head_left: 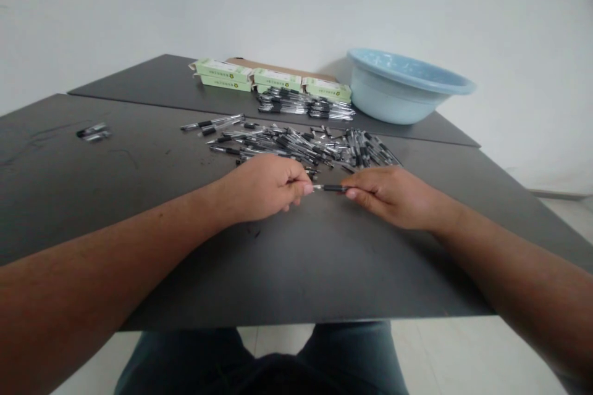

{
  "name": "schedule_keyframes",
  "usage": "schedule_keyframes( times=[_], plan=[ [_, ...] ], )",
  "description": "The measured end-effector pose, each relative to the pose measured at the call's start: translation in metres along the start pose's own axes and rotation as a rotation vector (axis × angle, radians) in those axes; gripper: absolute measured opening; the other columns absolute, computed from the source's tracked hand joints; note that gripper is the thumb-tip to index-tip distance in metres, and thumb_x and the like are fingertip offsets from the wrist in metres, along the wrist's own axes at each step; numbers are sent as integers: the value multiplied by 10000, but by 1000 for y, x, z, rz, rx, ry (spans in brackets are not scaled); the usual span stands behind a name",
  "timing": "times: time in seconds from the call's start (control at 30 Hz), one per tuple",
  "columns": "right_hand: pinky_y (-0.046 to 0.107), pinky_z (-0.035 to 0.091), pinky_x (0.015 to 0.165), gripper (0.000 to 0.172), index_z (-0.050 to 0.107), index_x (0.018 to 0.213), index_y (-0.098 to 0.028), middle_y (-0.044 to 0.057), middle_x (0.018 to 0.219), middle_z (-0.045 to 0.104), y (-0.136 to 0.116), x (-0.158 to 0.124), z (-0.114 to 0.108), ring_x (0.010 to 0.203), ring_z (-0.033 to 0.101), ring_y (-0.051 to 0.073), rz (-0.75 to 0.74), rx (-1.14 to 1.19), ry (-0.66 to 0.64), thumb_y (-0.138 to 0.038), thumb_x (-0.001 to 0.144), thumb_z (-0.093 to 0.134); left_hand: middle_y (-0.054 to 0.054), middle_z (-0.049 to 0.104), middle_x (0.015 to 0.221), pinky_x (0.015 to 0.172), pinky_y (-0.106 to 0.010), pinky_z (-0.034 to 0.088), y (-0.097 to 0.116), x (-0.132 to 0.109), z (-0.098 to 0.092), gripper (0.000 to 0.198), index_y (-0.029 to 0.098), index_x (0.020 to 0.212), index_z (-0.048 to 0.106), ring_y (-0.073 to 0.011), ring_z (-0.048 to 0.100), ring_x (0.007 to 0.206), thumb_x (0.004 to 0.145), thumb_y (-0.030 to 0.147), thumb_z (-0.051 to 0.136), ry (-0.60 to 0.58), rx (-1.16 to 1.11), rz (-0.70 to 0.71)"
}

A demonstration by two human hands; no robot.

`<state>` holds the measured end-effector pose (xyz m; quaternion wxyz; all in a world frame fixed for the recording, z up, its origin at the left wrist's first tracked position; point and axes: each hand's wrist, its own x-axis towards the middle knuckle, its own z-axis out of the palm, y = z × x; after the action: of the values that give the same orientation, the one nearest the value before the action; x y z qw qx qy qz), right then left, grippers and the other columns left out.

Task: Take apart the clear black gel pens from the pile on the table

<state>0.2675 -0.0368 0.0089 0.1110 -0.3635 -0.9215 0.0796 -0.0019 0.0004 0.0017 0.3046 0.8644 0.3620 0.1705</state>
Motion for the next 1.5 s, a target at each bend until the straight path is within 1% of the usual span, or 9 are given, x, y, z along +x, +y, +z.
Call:
schedule_keyframes(
  times=[0.17,0.33,0.5,0.6,0.7,0.87,1.07,1.3,1.5],
  plan=[
    [324,526,895,314,695,1158,-188,82,1082,761,12,-3,1,997,703,207,35,-16,35,-316,1030,438,1,693,703,430,-209,453,-8,8,0,142,175,936,623,-128,645,531,900,248,507,101,-253,-187],
    [329,528,868,299,704,1132,-190,78,1044,762,3,1,5,954,703,210,24,6,16,-301,1022,450,20,657,690,548,-242,424,-9,3,4,231,187,875,640,-125,587,591,818,106,432,140,-39,38],
    [331,528,849,280,708,1115,-211,72,1016,762,-7,4,7,934,704,212,30,26,9,-300,1015,462,8,666,738,617,-279,408,-6,-3,9,232,197,1071,654,-165,615,669,922,340,547,124,245,236],
    [333,528,843,258,694,1148,-220,67,1063,759,-11,5,8,940,702,211,65,56,26,-284,994,498,-35,708,871,709,-293,438,-7,-2,11,238,199,1000,673,-193,665,819,979,341,484,99,357,295],
    [312,525,788,254,667,1165,-218,55,1044,748,-14,5,10,883,694,199,168,64,145,-280,928,599,-51,721,886,727,-298,450,-8,0,11,268,180,960,685,-200,671,832,995,316,456,127,415,293],
    [282,496,723,102,682,965,-214,28,885,725,-14,3,8,789,672,177,208,27,305,-277,893,645,-30,774,1039,828,-291,485,-8,-1,9,272,209,1110,726,-200,707,964,987,330,515,247,363,280],
    [248,469,647,100,676,949,-219,8,824,726,-15,2,7,718,664,149,254,123,248,-297,918,622,1,783,1040,806,-263,503,-5,-3,8,222,231,1072,753,-172,723,947,949,309,585,282,226,238],
    [259,488,669,110,642,959,-220,19,868,731,-17,3,12,737,669,159,243,93,357,-272,866,672,9,771,902,731,-241,506,0,-5,7,165,212,990,749,-144,704,798,875,252,638,329,149,188],
    [261,489,707,125,671,1000,-227,17,874,738,-15,3,10,783,684,162,223,136,268,-310,943,597,11,762,863,725,-248,502,0,-5,8,133,211,934,742,-145,695,774,862,259,641,338,147,217]
  ],
)
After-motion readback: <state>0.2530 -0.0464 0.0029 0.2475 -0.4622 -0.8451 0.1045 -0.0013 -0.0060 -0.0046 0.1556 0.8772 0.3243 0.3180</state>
